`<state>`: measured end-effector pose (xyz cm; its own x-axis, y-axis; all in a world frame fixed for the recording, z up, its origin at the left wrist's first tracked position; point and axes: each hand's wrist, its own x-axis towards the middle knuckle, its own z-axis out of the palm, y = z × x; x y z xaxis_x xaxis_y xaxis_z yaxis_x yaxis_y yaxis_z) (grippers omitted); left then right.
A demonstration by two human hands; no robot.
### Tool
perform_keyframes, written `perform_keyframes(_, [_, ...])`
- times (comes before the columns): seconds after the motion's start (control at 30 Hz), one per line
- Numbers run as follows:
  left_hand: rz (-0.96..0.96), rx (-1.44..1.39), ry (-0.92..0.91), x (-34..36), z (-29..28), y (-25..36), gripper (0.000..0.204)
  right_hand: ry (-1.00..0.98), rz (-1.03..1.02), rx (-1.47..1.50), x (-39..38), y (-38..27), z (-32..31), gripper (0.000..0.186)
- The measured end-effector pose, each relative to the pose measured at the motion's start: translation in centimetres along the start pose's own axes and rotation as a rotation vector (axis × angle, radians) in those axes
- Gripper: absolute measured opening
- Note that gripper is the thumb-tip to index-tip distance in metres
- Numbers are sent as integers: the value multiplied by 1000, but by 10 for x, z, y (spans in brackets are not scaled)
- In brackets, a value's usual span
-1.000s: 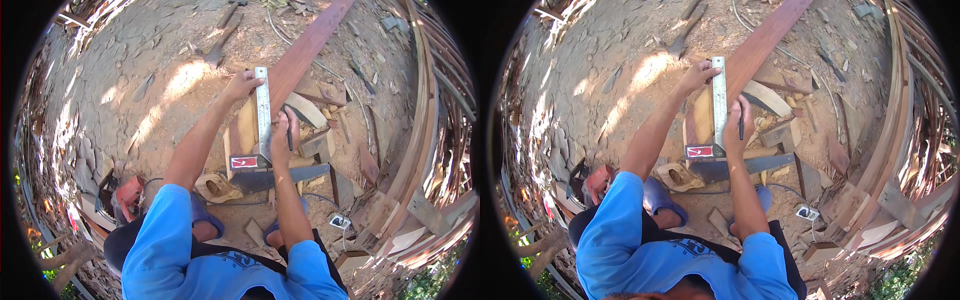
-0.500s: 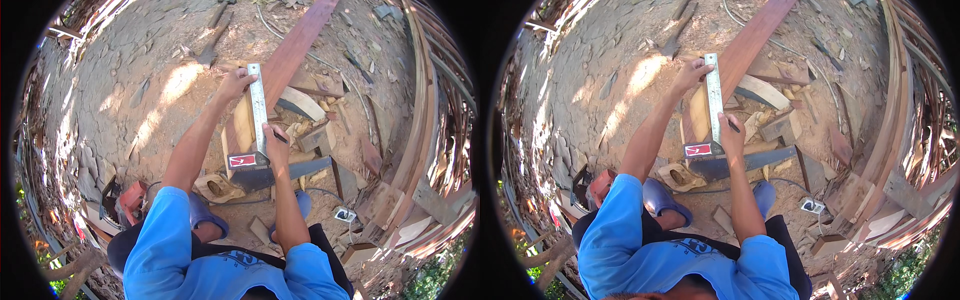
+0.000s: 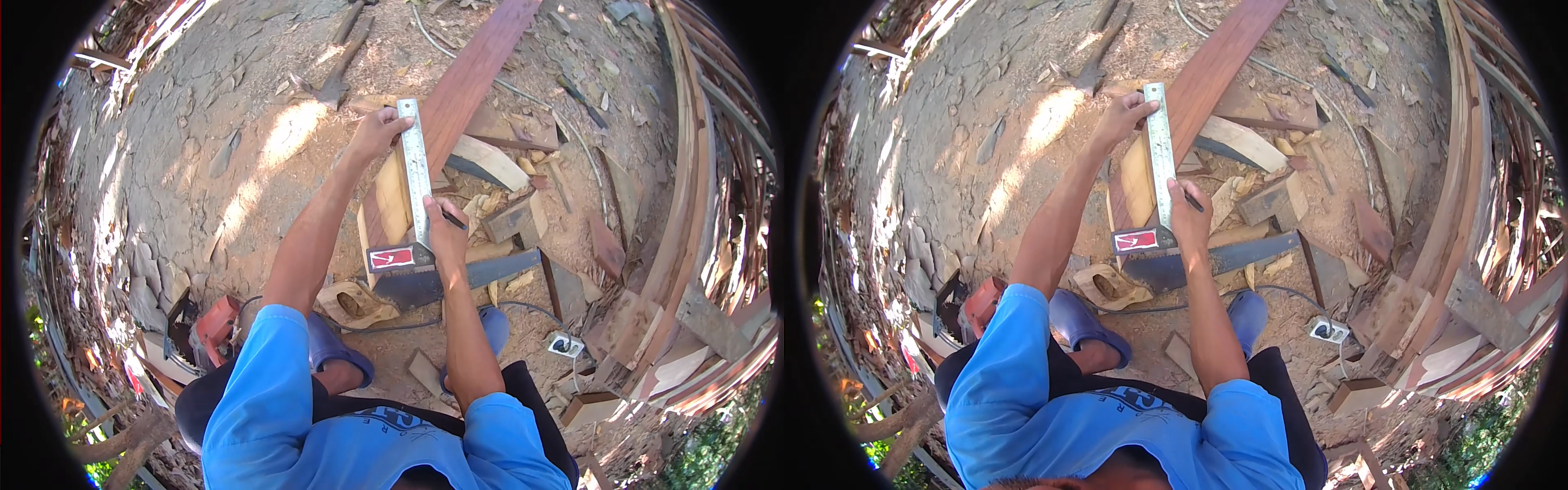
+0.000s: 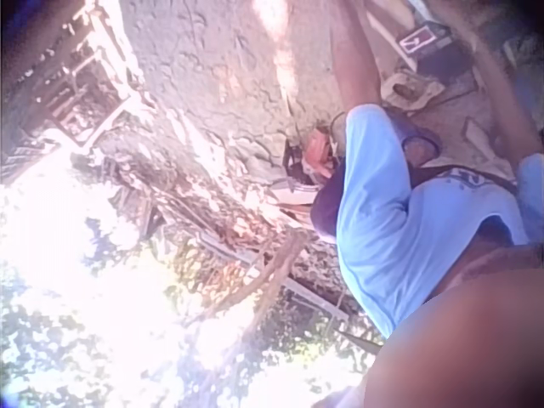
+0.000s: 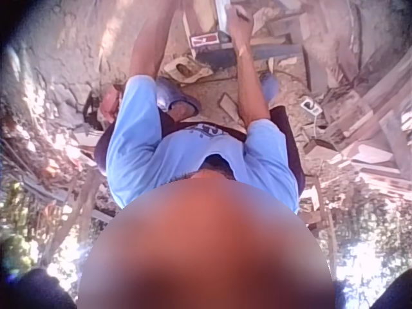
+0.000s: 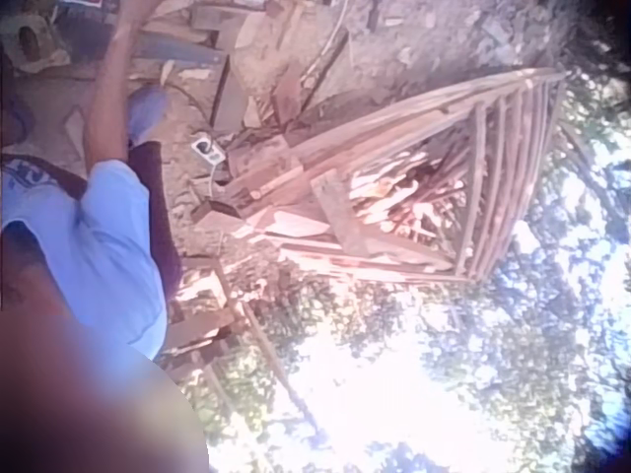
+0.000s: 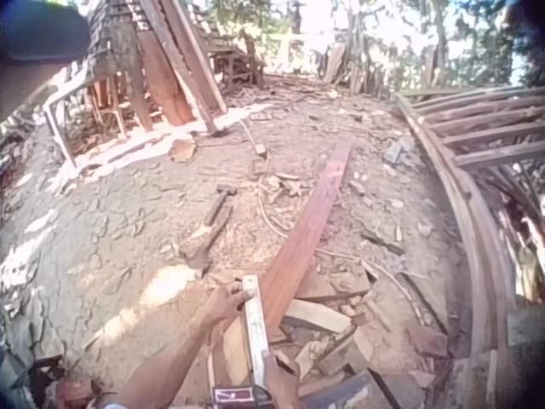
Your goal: The person measures and marks a wooden board with a square and pencil, cuts the board using a circular saw, uses a hammer to chisel a notch, and then positions and marks the board on a larger wooden frame structure.
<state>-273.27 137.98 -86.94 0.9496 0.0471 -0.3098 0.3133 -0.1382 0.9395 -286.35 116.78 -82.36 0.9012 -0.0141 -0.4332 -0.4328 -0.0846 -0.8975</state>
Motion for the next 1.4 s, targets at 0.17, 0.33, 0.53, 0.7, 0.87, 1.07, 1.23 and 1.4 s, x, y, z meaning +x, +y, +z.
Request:
perform_keyframes(0.17, [21, 4, 4, -4, 7, 8, 28, 39, -52, -22, 0, 2, -2, 29])
perform_keyframes(0.33, [17, -20, 2, -4, 8, 11, 29, 53, -39, -102, 2, 0, -7, 26])
perform_keyframes(0.53, [44, -35, 37, -5, 6, 10, 26, 189, -118, -27, -1, -56, -9, 26])
perform_keyframes(0.7, [46, -91, 30, -6, 5, 8, 23, 15, -668, -284, 18, -45, 33, 23])
perform_keyframes(0.87, [67, -84, 5, -8, 9, 8, 30, 24, -750, -411, 30, -47, 41, 27])
perform_keyframes(1.07, [79, -99, -20, 3, 0, -5, 26, 41, -727, -485, 37, -52, 53, 25])
perform_keyframes(1.23, [109, -124, 1, 2, 8, -3, 25, 50, -719, -506, 36, -56, 50, 25])
perform_keyframes(1.4, [117, -112, 9, 0, 4, -2, 26, 39, -732, -545, 32, -69, 52, 25])
